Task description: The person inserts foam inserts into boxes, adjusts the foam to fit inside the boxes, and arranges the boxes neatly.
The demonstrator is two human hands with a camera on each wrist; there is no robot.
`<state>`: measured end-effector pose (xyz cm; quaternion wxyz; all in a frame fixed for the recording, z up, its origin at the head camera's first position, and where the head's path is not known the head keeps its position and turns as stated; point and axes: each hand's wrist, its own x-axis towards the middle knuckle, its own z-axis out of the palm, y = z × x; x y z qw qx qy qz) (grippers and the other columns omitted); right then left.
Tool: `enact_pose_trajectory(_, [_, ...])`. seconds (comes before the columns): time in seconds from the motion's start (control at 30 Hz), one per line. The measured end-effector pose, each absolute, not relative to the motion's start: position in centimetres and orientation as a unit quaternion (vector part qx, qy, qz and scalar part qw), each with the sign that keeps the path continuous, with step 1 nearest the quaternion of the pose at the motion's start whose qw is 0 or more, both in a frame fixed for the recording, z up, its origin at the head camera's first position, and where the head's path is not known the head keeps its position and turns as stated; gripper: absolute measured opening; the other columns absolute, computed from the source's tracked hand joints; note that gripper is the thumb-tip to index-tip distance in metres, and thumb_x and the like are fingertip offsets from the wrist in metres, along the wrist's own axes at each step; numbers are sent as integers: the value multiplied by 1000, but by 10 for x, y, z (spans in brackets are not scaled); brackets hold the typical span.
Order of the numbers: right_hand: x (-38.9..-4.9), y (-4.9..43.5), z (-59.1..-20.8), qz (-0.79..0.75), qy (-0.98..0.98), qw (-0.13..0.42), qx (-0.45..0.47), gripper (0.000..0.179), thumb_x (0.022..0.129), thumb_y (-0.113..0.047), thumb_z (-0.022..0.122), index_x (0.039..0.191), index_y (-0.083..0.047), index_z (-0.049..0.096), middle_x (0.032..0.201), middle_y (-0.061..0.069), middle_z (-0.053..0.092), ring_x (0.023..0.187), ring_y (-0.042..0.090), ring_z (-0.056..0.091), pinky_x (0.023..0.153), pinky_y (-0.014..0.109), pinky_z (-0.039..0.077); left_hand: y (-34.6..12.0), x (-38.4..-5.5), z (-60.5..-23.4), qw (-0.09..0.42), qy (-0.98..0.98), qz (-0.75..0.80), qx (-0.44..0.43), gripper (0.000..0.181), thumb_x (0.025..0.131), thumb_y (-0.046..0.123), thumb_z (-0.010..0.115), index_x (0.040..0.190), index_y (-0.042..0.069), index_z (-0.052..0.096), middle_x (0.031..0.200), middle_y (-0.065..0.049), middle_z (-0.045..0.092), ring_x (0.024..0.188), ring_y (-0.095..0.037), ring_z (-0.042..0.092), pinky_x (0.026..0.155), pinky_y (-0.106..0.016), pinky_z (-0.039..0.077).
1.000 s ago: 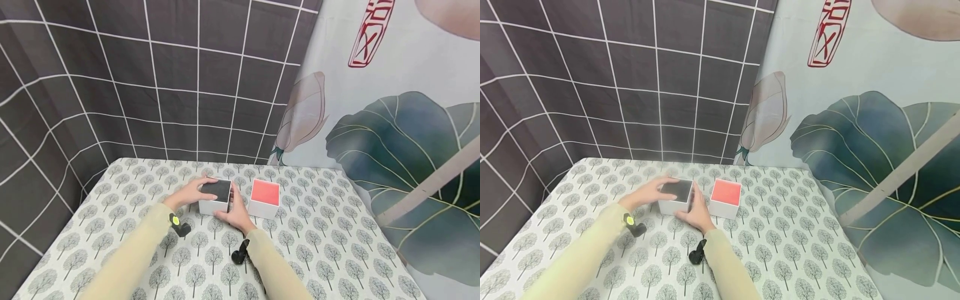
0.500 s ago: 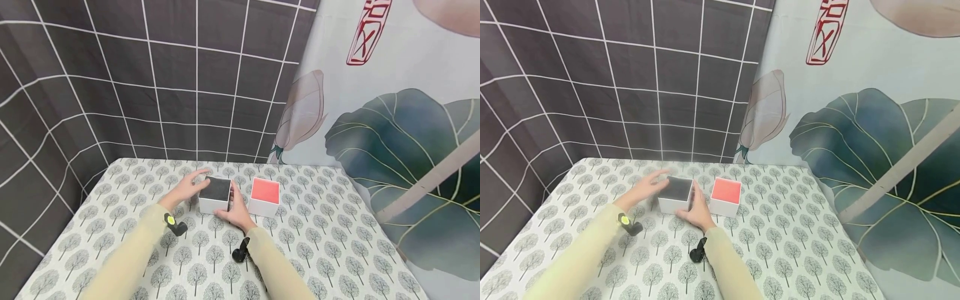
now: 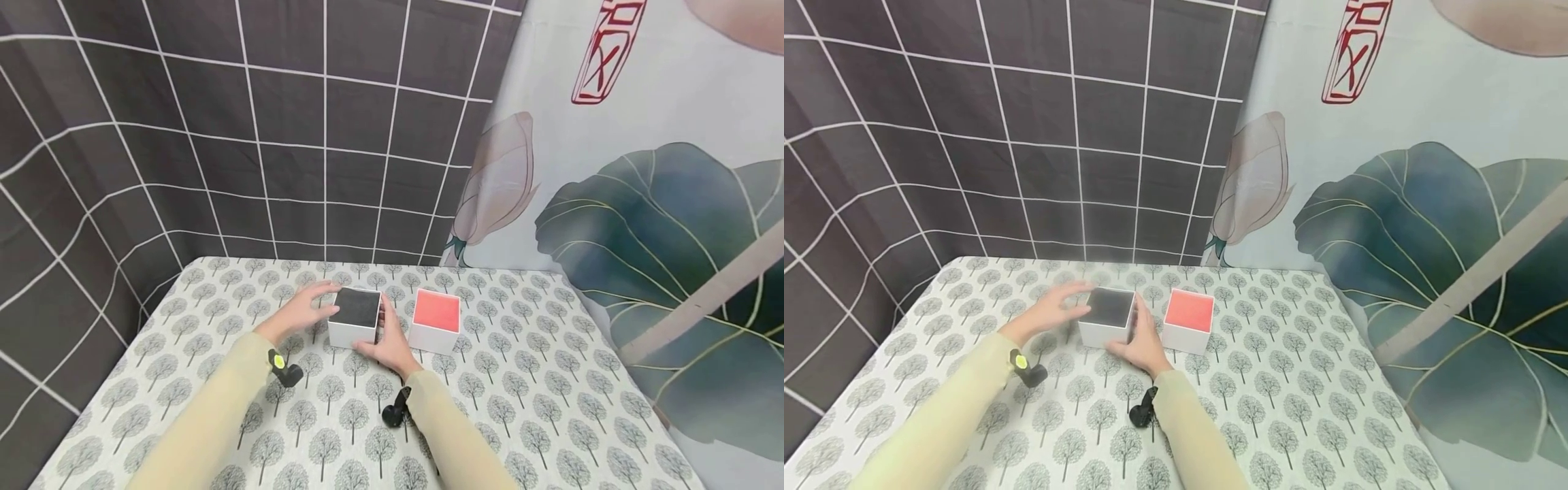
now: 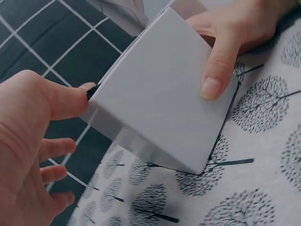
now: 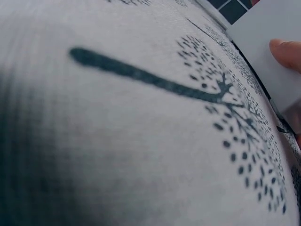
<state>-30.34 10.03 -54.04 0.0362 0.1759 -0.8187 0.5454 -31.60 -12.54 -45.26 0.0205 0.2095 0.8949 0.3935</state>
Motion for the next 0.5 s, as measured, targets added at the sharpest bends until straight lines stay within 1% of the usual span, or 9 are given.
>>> enact_pose_trajectory(0.1, [-303,101,-541,536,-826,42,170,119,61,-25,85,150,-18,7,129,4,43,108,17,50,93,34,44,-123,-318,-448,10,912,343,227,47,86,27,64,129,8,54,141,-20,38,131,-44,23,103,-66,16])
enact_pose_trajectory(0.2, [-302,102,-542,536,-825,42,175,118,62,-25,84,150,-17,6,130,6,43,109,19,50,93,35,44,-119,-318,-444,14,921,311,235,45,86,26,63,127,8,55,139,-20,40,129,-44,25,101,-66,21])
enact_pose_trajectory(0.3, [-302,102,-542,538,-823,35,178,117,63,-23,84,150,-18,6,131,7,42,110,20,49,95,37,43,-116,-318,-442,24,927,297,230,43,85,24,62,125,8,55,139,-21,41,129,-44,25,102,-65,22])
enact_pose_trajectory(0.4, [-303,101,-542,545,-818,35,181,118,63,-19,85,150,-17,6,132,11,41,111,25,49,95,42,42,-113,-317,-441,31,929,297,218,42,85,22,63,124,7,55,138,-21,42,129,-43,25,103,-63,21])
enact_pose_trajectory(0.5, [-303,100,-541,551,-813,37,186,117,62,-15,85,150,-15,6,132,13,42,110,27,50,95,44,42,-111,-318,-442,31,928,305,210,42,85,20,63,124,7,54,136,-20,45,128,-42,29,104,-61,21])
